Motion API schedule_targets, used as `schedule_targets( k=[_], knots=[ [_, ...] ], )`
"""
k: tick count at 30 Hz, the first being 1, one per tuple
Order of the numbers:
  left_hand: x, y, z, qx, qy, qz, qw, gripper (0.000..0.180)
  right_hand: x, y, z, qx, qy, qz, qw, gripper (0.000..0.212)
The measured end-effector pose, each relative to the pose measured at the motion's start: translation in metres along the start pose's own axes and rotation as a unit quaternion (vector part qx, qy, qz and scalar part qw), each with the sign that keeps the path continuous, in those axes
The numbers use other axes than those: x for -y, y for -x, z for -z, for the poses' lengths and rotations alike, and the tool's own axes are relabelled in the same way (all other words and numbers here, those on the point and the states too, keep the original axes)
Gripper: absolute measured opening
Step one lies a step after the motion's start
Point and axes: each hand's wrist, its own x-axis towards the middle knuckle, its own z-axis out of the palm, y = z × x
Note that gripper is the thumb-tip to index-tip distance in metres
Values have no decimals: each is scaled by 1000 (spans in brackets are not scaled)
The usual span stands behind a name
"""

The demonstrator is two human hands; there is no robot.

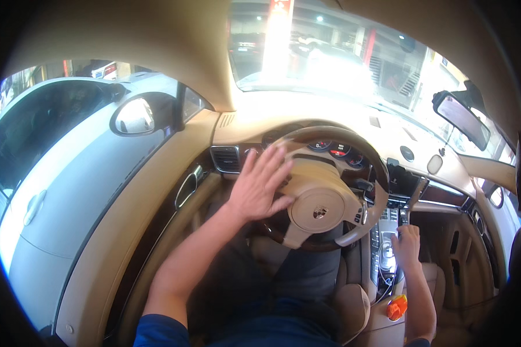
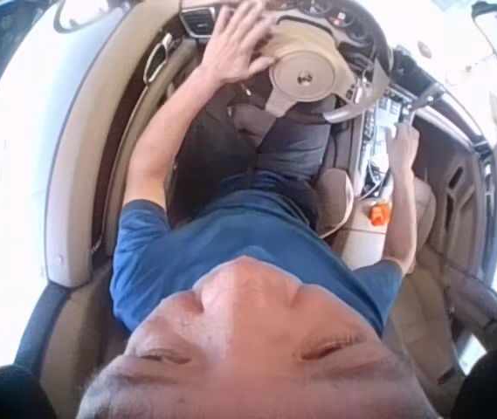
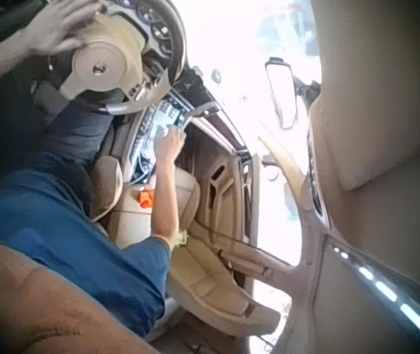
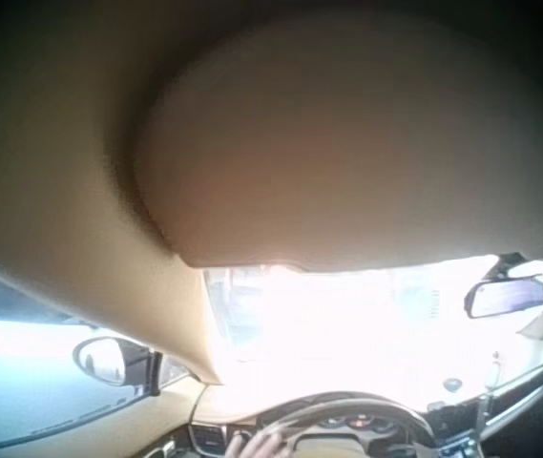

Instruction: The person connects jumper cables to the car battery terminals under the open hood, then enters the car to attempt starting the engine. After the engine starts, the person drives the car forward and parks it.

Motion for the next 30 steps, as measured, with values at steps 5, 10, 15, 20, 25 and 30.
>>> schedule_targets(
  k=[5,10,15,20,25,30],
  knots=[
    [-10,-73,18,-52,71,10,996,89,-74,29,-58,-28,-239,-246,939,21],
    [-15,-62,18,-24,167,130,977,85,-99,32,-89,-102,-541,-408,728,35],
    [0,19,-10,-137,362,259,885,75,-95,30,-100,-120,-499,-391,764,27],
    [13,106,-18,-132,293,343,883,63,-97,8,-112,-143,-437,-386,799,24],
    [23,127,12,-162,200,420,870,65,-111,-30,-130,-117,-476,-489,721,20],
    [24,127,37,-142,102,401,900,79,-114,-49,-143,-103,-437,-513,732,18]
  ],
)
